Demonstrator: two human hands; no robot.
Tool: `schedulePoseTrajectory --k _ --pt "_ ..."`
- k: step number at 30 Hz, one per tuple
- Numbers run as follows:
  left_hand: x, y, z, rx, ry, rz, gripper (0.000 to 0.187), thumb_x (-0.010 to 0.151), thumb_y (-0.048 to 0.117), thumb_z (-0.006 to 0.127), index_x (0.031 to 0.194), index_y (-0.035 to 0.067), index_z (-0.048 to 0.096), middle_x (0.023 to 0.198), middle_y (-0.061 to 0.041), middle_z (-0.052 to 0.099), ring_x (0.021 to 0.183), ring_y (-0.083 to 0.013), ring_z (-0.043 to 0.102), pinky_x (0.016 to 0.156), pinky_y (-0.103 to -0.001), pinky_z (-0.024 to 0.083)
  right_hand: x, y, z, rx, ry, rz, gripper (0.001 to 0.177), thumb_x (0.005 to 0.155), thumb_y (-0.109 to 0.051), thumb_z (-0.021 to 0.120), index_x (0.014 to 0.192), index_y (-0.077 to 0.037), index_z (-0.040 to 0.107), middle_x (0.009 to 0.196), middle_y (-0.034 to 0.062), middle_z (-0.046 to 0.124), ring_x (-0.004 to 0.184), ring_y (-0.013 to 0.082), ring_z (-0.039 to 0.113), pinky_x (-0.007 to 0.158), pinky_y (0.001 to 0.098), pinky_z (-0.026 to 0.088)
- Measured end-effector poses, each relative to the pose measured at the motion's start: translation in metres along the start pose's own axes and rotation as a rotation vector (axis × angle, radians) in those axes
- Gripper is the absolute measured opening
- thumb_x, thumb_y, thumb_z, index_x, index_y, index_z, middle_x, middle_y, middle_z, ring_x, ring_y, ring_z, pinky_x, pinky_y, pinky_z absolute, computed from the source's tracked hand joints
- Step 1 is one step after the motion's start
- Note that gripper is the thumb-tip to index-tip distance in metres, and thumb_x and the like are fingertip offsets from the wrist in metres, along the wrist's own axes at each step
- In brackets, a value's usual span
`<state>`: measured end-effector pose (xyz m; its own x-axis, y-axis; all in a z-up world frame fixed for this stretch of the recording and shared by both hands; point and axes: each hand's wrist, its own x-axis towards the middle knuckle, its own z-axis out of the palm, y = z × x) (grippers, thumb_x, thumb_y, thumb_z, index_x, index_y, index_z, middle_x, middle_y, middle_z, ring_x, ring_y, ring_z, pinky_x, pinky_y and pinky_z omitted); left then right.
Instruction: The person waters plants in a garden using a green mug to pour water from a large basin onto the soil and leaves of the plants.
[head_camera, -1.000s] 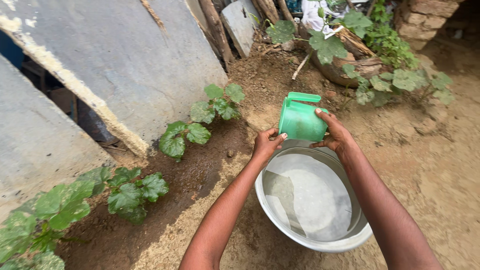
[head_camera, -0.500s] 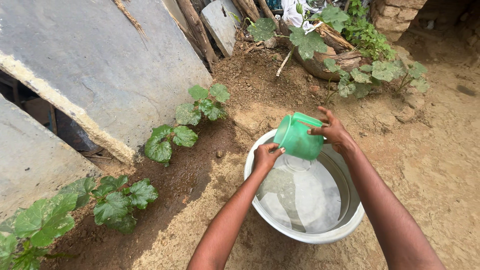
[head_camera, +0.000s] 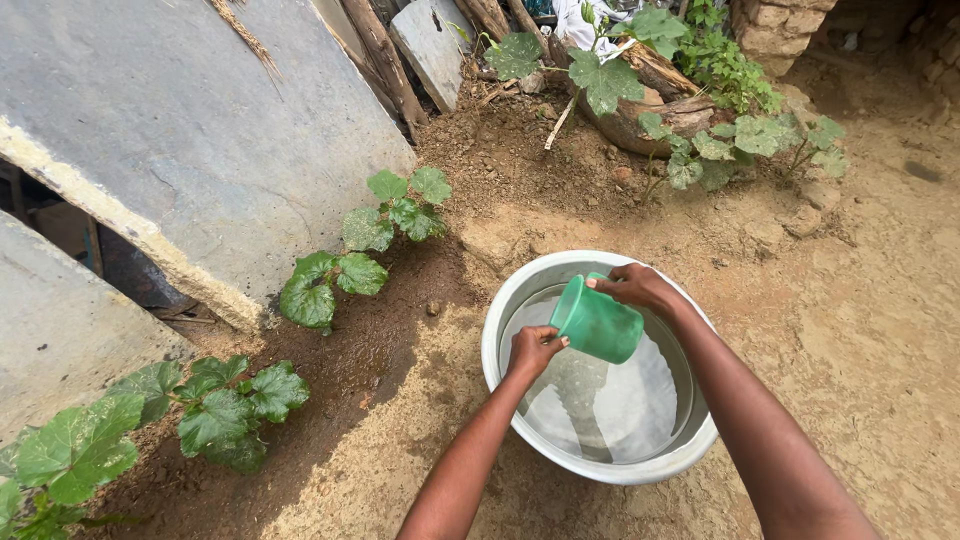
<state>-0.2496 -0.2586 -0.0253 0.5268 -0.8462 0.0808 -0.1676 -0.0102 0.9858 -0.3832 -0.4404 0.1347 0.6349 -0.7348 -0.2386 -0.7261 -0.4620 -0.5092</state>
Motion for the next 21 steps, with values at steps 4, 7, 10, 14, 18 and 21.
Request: schedulePoseTrajectory --k 4,7,10,14,18,21 --pt "-0.001 -0.021 0.006 0.199 -0.01 0.085 0.024 0.078 0.022 0.084 0.094 0.005 0.078 0.08 -0.013 0.075 0.069 -0.0181 0.072 0.065 -0.033 0.053 -0.001 -0.001 0.008 -0.118 -0.042 0.033 0.083 0.076 -0.08 0.057 0.098 -0.003 0.079 0.084 0.0177 0.078 0.087 0.0311 0.076 0.082 0.0482 0.063" --pt "0.001 -0.027 0.007 0.209 -0.038 0.049 0.022 0.079 0.022 0.083 0.093 0.006 0.078 0.079 -0.014 0.075 0.069 -0.0211 0.073 0.065 -0.034 0.053 0.006 0.004 0.021 -0.119 -0.048 0.024 0.085 0.077 -0.082 0.054 0.092 -0.003 0.079 0.076 0.0163 0.076 0.078 0.028 0.077 0.074 0.0459 0.064" --pt "-0.002 -0.031 0.007 0.203 -0.05 0.054 0.022 0.078 0.021 0.083 0.094 0.007 0.078 0.082 -0.014 0.076 0.074 -0.0231 0.074 0.069 -0.036 0.055 0.018 0.012 0.038 -0.049 -0.052 0.122 0.076 0.081 -0.077 0.056 0.094 -0.006 0.078 0.076 0.0172 0.072 0.074 0.0259 0.071 0.067 0.0456 0.061" --pt "-0.002 -0.033 0.005 0.278 0.001 0.081 0.027 0.075 0.02 0.086 0.098 0.007 0.079 0.091 -0.017 0.076 0.082 -0.0282 0.074 0.078 -0.04 0.057 0.035 0.025 0.045 0.065 -0.127 -0.007 0.06 0.088 -0.057 0.063 0.092 0.002 0.076 0.077 0.0112 0.073 0.068 0.0209 0.068 0.063 0.0352 0.06" --pt "-0.002 -0.034 0.003 0.288 -0.018 0.046 0.031 0.074 0.017 0.086 0.101 0.005 0.078 0.095 -0.017 0.076 0.085 -0.0271 0.075 0.081 -0.039 0.058 0.041 0.026 0.05 0.128 -0.139 -0.001 0.045 0.095 -0.039 0.064 0.095 0.005 0.075 0.08 0.0105 0.072 0.071 0.0179 0.067 0.066 0.0322 0.057" --pt "-0.002 -0.035 -0.001 0.266 -0.03 -0.001 0.032 0.076 0.017 0.085 0.104 0.004 0.077 0.097 -0.017 0.075 0.084 -0.026 0.076 0.08 -0.038 0.06 0.043 0.023 0.054 0.186 -0.154 -0.004 0.042 0.095 -0.036 0.064 0.095 0.005 0.074 0.081 0.0092 0.073 0.071 0.0166 0.068 0.067 0.0317 0.058"
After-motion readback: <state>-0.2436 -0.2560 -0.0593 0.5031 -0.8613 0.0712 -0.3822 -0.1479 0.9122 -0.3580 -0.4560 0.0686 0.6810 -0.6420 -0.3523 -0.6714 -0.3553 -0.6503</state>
